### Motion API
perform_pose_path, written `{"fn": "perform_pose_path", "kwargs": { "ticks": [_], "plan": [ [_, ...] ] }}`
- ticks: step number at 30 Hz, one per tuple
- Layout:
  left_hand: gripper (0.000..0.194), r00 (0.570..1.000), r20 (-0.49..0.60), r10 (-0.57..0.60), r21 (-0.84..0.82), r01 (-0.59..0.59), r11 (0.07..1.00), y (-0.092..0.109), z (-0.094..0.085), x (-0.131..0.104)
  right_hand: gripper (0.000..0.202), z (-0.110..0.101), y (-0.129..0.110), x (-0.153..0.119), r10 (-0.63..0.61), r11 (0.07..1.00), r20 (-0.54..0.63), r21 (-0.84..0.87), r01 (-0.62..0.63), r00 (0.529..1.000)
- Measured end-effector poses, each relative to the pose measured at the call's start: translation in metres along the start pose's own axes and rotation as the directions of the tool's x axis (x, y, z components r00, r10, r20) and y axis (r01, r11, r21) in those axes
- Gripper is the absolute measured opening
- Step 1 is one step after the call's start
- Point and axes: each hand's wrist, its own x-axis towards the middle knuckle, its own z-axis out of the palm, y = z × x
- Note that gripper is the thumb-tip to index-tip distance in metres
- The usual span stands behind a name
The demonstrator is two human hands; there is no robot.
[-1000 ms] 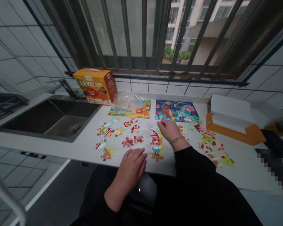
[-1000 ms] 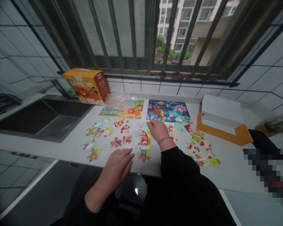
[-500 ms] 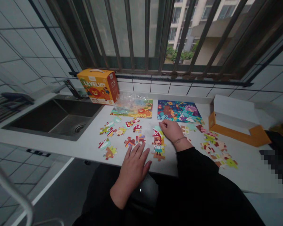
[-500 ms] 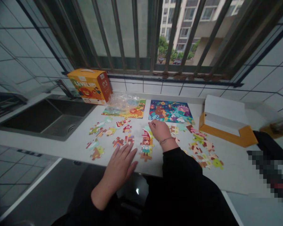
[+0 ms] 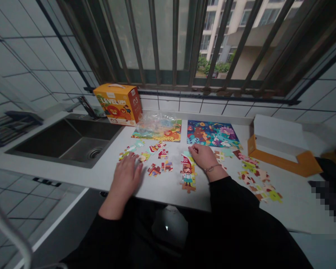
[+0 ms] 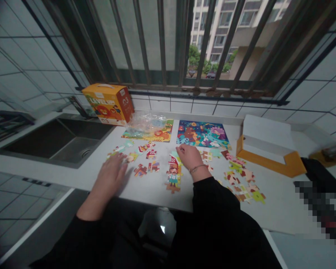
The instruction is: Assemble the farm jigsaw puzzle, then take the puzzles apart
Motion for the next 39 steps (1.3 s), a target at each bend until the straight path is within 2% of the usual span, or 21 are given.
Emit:
{"fn": "perform_pose_path", "kwargs": {
  "ticks": [3, 5, 7, 11, 15, 18, 20, 23, 25, 28, 29, 31, 33, 34, 35, 36, 37, 39],
  "plan": [
    [0.057, 0.984, 0.075, -0.16, 0.085, 0.154, 0.984, -0.042, -0.008, 0.008, 0.036, -0.001, -0.001, -0.001, -0.003, 1.0, 0.007, -0.011, 0.003, 1.0],
    [0.058, 0.97, 0.13, -0.208, 0.117, 0.193, 0.974, -0.062, -0.011, 0.003, 0.036, -0.001, -0.001, -0.001, 0.0, 1.0, 0.014, -0.02, 0.0, 1.0],
    [0.06, 0.971, 0.124, -0.205, 0.139, 0.188, 0.972, -0.076, -0.012, -0.005, 0.036, -0.001, -0.002, -0.001, 0.006, 0.999, 0.024, -0.037, -0.005, 1.0],
    [0.065, 0.984, 0.055, -0.172, 0.144, 0.163, 0.976, -0.089, -0.01, -0.018, 0.036, -0.005, -0.007, 0.001, 0.017, 0.994, 0.05, -0.112, -0.011, 0.999],
    [0.069, 0.983, -0.003, -0.184, 0.156, 0.182, 0.971, -0.085, -0.006, -0.021, 0.036, -0.017, -0.027, -0.009, 0.007, 0.97, 0.061, -0.242, 0.008, 0.998],
    [0.067, 0.985, -0.07, -0.155, 0.106, 0.162, 0.981, -0.069, -0.003, -0.022, 0.036, -0.028, -0.05, -0.036, -0.081, 0.952, 0.077, -0.289, 0.1, 0.994],
    [0.061, 0.989, -0.114, -0.094, 0.052, 0.101, 0.994, -0.049, -0.001, -0.024, 0.038, -0.032, -0.063, -0.064, -0.149, 0.94, 0.131, -0.29, 0.181, 0.98],
    [0.047, 0.987, -0.154, 0.053, -0.02, -0.057, 0.998, -0.006, 0.005, -0.031, 0.032, -0.033, -0.071, -0.113, -0.235, 0.93, 0.137, -0.257, 0.264, 0.962],
    [0.039, 0.966, -0.14, 0.219, -0.062, -0.229, 0.971, 0.028, 0.011, -0.038, 0.032, -0.034, -0.065, -0.147, -0.276, 0.929, 0.097, -0.229, 0.291, 0.956],
    [0.029, 0.896, -0.13, 0.424, -0.163, -0.441, 0.883, 0.075, 0.021, -0.05, 0.033, -0.036, -0.045, -0.197, -0.28, 0.944, 0.002, -0.182, 0.276, 0.96],
    [0.028, 0.88, -0.127, 0.458, -0.181, -0.474, 0.862, 0.089, 0.024, -0.055, 0.033, -0.036, -0.037, -0.214, -0.258, 0.954, -0.003, -0.159, 0.255, 0.966],
    [0.026, 0.845, -0.117, 0.521, -0.209, -0.534, 0.819, 0.111, 0.03, -0.066, 0.032, -0.031, -0.024, -0.245, -0.17, 0.982, 0.038, -0.076, 0.173, 0.985],
    [0.027, 0.83, -0.091, 0.55, -0.208, -0.556, 0.805, 0.127, 0.036, -0.075, 0.032, -0.02, -0.018, -0.273, -0.059, 0.998, 0.16, -0.003, 0.06, 0.985],
    [0.028, 0.834, -0.079, 0.547, -0.2, -0.551, 0.811, 0.133, 0.039, -0.079, 0.031, -0.012, -0.019, -0.284, -0.012, 1.0, 0.248, 0.005, 0.012, 0.969],
    [0.03, 0.842, -0.072, 0.535, -0.193, -0.538, 0.82, 0.138, 0.041, -0.083, 0.03, -0.003, -0.023, -0.294, 0.019, 1.0, 0.36, -0.001, -0.02, 0.933],
    [0.031, 0.851, -0.068, 0.521, -0.189, -0.523, 0.831, 0.141, 0.043, -0.086, 0.026, 0.007, -0.03, -0.301, 0.029, 1.0, 0.501, -0.01, -0.028, 0.865],
    [0.031, 0.86, -0.068, 0.505, -0.189, -0.508, 0.84, 0.143, 0.044, -0.088, 0.021, 0.018, -0.038, -0.306, 0.027, 1.0, 0.637, -0.016, -0.021, 0.77],
    [0.031, 0.875, -0.071, 0.479, -0.196, -0.483, 0.853, 0.146, 0.046, -0.091, 0.018, 0.038, -0.058, -0.311, -0.014, 1.0, 0.733, 0.017, 0.002, 0.68]
  ]
}}
